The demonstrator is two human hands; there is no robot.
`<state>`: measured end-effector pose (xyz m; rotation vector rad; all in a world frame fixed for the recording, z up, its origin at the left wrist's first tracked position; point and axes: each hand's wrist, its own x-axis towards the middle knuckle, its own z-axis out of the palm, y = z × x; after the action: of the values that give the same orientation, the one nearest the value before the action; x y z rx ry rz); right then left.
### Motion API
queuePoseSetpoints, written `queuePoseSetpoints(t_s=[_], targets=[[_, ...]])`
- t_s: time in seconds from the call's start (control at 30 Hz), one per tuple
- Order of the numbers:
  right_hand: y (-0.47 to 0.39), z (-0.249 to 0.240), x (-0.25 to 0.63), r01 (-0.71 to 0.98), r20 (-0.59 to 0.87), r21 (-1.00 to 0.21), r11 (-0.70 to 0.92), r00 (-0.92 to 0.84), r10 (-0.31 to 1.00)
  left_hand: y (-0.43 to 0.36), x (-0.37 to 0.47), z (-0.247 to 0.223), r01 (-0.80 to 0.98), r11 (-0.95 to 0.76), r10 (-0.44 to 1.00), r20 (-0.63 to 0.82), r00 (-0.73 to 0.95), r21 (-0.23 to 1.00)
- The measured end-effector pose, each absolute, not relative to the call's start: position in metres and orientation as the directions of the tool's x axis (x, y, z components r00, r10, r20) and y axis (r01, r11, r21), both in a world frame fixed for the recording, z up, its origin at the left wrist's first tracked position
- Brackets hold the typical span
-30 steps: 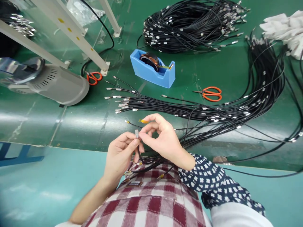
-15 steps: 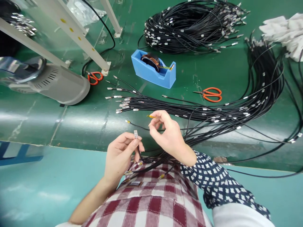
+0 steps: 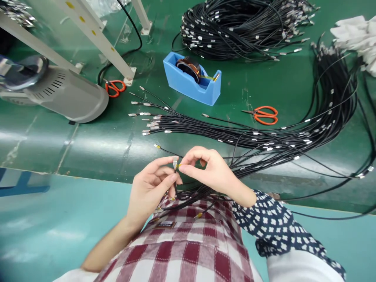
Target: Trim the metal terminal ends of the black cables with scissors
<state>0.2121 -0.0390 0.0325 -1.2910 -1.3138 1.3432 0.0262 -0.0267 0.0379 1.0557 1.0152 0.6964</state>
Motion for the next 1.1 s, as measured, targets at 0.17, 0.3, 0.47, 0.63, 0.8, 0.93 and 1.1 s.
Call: queuePoseSetpoints(t_s=[0.17, 0.3, 0.47, 0.63, 0.8, 0.93, 1.1], targets=[[-0.036, 0.035, 0.211, 0.115, -0.105, -0.989, -0.090, -0.132, 0.986, -0.028, 0.025, 0.037, 0.012, 0.329, 0.864, -0.306, 0.399, 0.944], [-0.037, 0.037, 0.209, 0.143, -0.115, -0.985, -0.099, -0.112, 0.987, -0.029, 0.024, 0.037, -0.001, 0.311, 0.869, -0.284, 0.406, 0.950], [-0.037, 0.035, 0.206, 0.146, -0.114, -0.984, -0.101, -0.081, 0.990, -0.029, 0.025, 0.036, -0.007, 0.305, 0.869, -0.275, 0.410, 0.952], [-0.038, 0.035, 0.203, 0.139, -0.114, -0.985, -0.105, -0.057, 0.992, -0.029, 0.025, 0.035, -0.001, 0.299, 0.874, -0.274, 0.401, 0.954], [-0.039, 0.033, 0.200, 0.123, -0.109, -0.987, -0.104, -0.029, 0.994, -0.029, 0.025, 0.035, 0.002, 0.282, 0.877, -0.259, 0.405, 0.959], [-0.040, 0.030, 0.195, 0.083, -0.112, -0.990, -0.113, 0.008, 0.994, -0.029, 0.026, 0.032, -0.024, 0.233, 0.891, -0.204, 0.406, 0.972], [-0.042, 0.030, 0.188, 0.047, -0.027, -0.998, -0.029, 0.047, 0.999, -0.026, 0.030, 0.023, -0.130, 0.216, 0.935, -0.166, 0.313, 0.968]])
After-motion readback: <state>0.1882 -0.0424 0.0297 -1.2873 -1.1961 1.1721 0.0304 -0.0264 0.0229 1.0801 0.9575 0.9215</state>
